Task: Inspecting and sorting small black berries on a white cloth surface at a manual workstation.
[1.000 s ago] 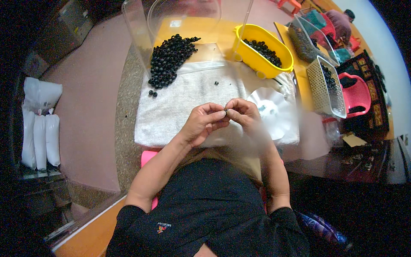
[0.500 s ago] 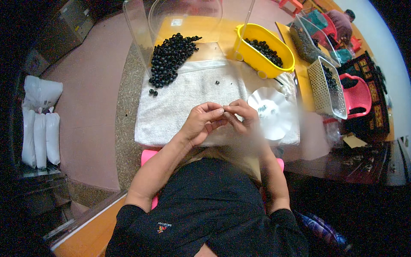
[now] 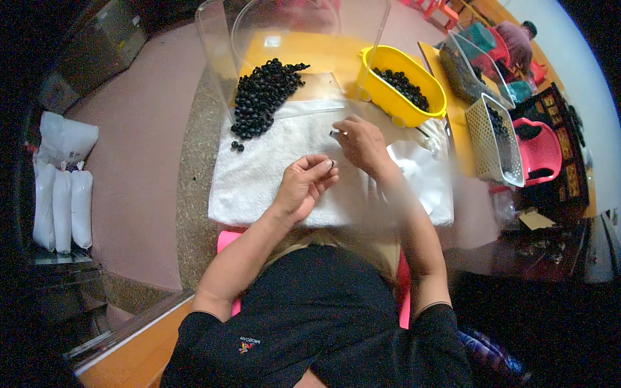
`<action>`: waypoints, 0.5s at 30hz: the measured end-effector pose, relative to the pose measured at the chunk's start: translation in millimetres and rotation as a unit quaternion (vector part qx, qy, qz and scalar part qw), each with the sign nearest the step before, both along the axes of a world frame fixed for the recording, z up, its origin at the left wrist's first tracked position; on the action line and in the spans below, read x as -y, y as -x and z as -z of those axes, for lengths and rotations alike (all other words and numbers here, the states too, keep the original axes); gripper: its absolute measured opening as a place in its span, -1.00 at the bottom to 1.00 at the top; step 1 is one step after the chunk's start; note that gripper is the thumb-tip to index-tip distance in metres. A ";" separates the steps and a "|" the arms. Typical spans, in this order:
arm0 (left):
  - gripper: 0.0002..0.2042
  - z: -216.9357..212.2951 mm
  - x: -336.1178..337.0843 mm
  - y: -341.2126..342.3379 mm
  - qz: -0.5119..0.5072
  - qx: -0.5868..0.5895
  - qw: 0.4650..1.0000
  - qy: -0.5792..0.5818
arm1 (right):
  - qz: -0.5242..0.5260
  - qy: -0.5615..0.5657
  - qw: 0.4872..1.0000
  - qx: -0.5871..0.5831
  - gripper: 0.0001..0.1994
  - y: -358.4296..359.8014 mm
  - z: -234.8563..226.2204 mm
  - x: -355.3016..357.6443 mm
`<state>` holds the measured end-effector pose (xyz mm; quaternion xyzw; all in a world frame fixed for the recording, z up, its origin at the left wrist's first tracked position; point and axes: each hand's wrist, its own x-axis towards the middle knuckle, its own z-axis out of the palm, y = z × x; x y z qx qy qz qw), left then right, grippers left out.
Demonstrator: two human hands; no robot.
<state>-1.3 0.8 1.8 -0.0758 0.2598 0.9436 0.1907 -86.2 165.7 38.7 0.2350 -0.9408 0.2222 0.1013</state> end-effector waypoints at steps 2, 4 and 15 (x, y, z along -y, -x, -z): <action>-0.86 -0.4 1.7 -0.1 -0.005 0.006 1.000 -0.001 | -0.013 -0.060 0.998 0.020 -0.81 10.8 1.5 11.4; -0.87 -1.6 3.0 -0.1 -0.009 0.001 1.000 -0.001 | -0.039 -0.109 0.993 0.023 -0.83 15.9 7.1 16.3; -0.88 0.0 5.4 4.0 -0.034 0.013 0.999 -0.002 | -0.068 0.205 0.960 0.179 -0.85 3.2 6.8 3.7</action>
